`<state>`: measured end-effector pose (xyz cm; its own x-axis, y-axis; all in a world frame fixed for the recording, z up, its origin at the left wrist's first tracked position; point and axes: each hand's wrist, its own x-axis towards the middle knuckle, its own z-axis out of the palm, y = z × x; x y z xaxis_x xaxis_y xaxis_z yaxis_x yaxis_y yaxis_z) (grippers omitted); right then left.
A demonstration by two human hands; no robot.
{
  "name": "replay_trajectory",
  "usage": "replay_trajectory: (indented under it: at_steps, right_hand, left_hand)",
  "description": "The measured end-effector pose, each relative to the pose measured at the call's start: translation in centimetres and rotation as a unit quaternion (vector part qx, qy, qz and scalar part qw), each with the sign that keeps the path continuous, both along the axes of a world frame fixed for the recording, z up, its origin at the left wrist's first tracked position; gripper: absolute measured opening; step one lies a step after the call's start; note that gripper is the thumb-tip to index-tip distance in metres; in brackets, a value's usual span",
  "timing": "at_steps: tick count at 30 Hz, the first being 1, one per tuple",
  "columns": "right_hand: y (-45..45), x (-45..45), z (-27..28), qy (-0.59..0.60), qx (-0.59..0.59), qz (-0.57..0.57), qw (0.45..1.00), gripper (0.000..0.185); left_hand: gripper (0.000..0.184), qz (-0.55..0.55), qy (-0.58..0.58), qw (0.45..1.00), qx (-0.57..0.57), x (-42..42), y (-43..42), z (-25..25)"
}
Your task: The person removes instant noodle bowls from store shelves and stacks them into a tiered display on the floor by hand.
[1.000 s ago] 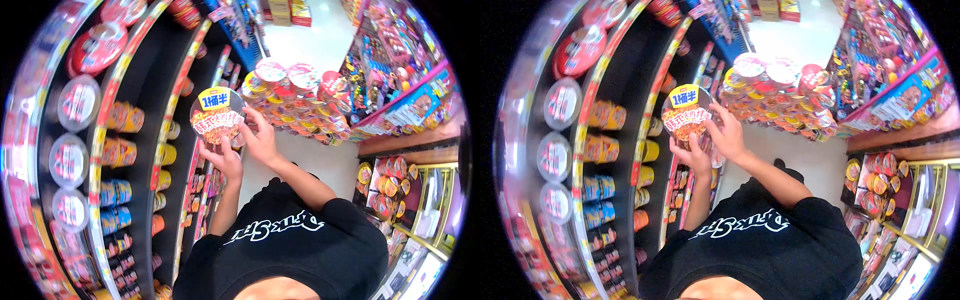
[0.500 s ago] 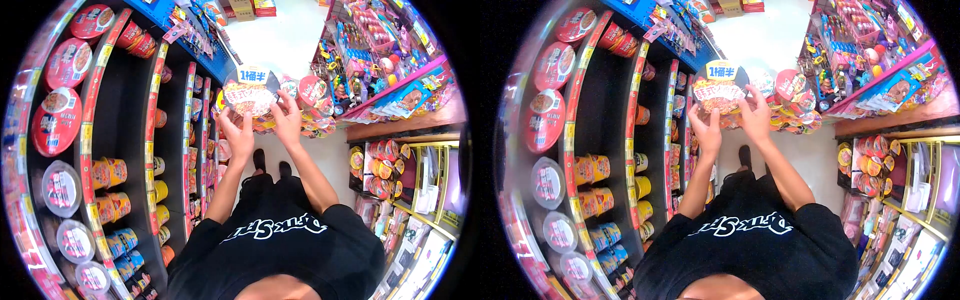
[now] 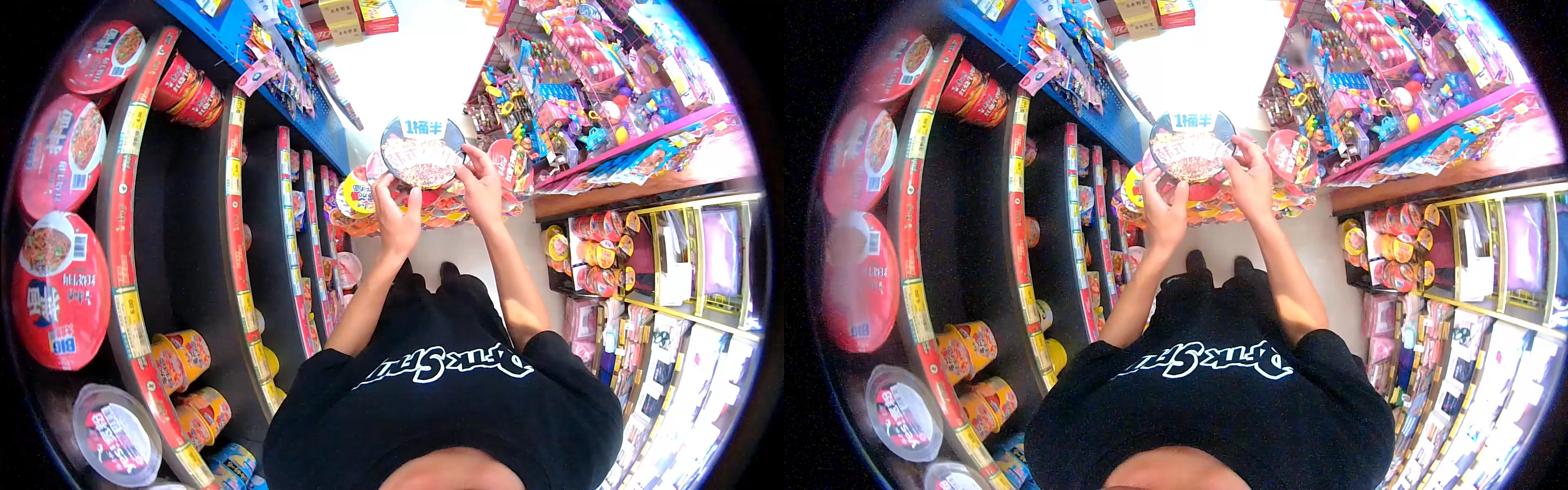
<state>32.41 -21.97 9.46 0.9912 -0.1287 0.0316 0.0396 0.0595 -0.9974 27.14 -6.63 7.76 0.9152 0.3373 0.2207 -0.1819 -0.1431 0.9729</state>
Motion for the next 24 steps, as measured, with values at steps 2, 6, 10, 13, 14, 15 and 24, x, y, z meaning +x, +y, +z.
replay_trajectory:
  at_steps: [2, 6, 10, 13, 14, 15, 24]
  right_hand:
    - [0.4, 0.4, -0.2, 0.001, -0.008, 0.002, 1.000, 0.047]
    - [0.6, 0.4, -0.2, 0.026, -0.028, 0.019, 0.999, 0.048]
    - [0.8, 0.1, 0.0, 0.030, -0.038, 0.025, 0.998, 0.048]
    - [1.2, -0.1, -0.1, 0.016, -0.064, 0.022, 0.998, 0.046]
    - [1.2, -0.1, -0.1, 0.009, -0.074, 0.022, 0.997, 0.045]
    - [1.2, 0.0, 0.0, 0.009, -0.083, 0.023, 0.996, 0.045]
    - [0.8, 0.2, 0.7, -0.001, -0.118, 0.026, 0.993, 0.047]
  left_hand:
    - [0.044, 0.001, -0.003, 1.000, 0.015, 0.4, 0.6, -0.3]
    - [0.045, -0.005, 0.009, 1.000, -0.001, 0.7, 1.0, -1.5]
    - [0.046, 0.000, 0.010, 1.000, -0.015, 0.5, 0.9, -1.9]
    - [0.045, -0.004, 0.014, 1.000, 0.000, 0.7, 1.2, -3.3]
    - [0.045, -0.001, 0.019, 1.000, -0.002, 0.7, 1.3, -3.7]
    - [0.046, 0.003, 0.024, 1.000, -0.005, 0.7, 1.3, -3.7]
    - [0.045, 0.037, 0.003, 0.998, -0.047, 0.7, 0.2, -2.4]
